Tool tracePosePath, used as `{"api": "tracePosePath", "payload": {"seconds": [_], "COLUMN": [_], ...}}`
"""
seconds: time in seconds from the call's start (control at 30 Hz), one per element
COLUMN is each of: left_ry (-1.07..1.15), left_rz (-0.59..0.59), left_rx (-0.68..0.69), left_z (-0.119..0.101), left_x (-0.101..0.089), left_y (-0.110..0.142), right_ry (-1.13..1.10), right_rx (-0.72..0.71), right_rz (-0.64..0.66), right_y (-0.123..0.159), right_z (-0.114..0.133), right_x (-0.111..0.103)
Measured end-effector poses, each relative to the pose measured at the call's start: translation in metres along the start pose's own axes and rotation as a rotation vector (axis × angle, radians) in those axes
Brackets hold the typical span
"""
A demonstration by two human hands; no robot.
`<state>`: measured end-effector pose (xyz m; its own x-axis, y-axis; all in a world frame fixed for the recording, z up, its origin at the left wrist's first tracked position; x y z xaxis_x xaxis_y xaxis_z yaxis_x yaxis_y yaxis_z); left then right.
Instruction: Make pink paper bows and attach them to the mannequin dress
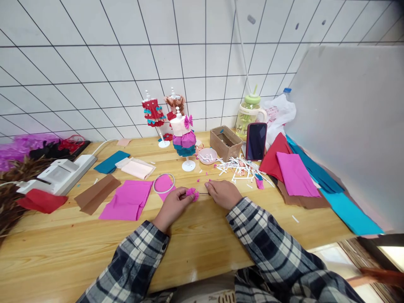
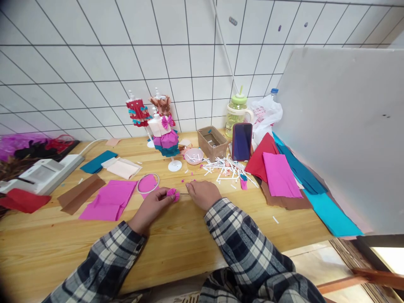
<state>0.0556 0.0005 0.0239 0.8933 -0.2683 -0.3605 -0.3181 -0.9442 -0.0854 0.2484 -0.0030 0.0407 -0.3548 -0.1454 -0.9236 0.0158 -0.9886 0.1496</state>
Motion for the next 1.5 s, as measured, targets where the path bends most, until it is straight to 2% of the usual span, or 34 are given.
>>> {"api": "tracePosePath", "payload": {"seconds": [0.23,0.53,0.87,1.5], "left_ry": [0.001,-0.013,-0.043,-0.041], "left_rz": [0.011,0.068,0.075,0.093], "left_rx": [0.010,0.026,0.057,0.028], "left_z": [0.000,-0.001,-0.002,0.002], "left_x": [0.001,0.001,0.001,0.001], "left_y": [-0.001,-0.001,-0.001,-0.001], "right_ry": [0.051,0.117,0.146,0.182], "right_rx": [0.013,0.031,0.030,0.042], "right_rz": [0.021,0.062,0.053,0.017], "right_y": [0.001,0.003,0.005,0.005], "right_z": [0.003,0.009,0.011,0.013], "right_x": [0.006,0.003,0.003,0.002]}}
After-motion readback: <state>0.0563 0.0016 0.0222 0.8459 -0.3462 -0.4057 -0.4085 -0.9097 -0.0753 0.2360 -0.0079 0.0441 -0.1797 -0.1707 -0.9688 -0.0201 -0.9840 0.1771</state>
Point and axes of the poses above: each hand's wrist, its own y-axis away from the middle knuckle, its own x-axis out of the palm, z = x × y, the point moved 1 cm from there along -y, towards the middle knuckle, and after that the axes turned 14 degrees about x, right-handed, at the moved point
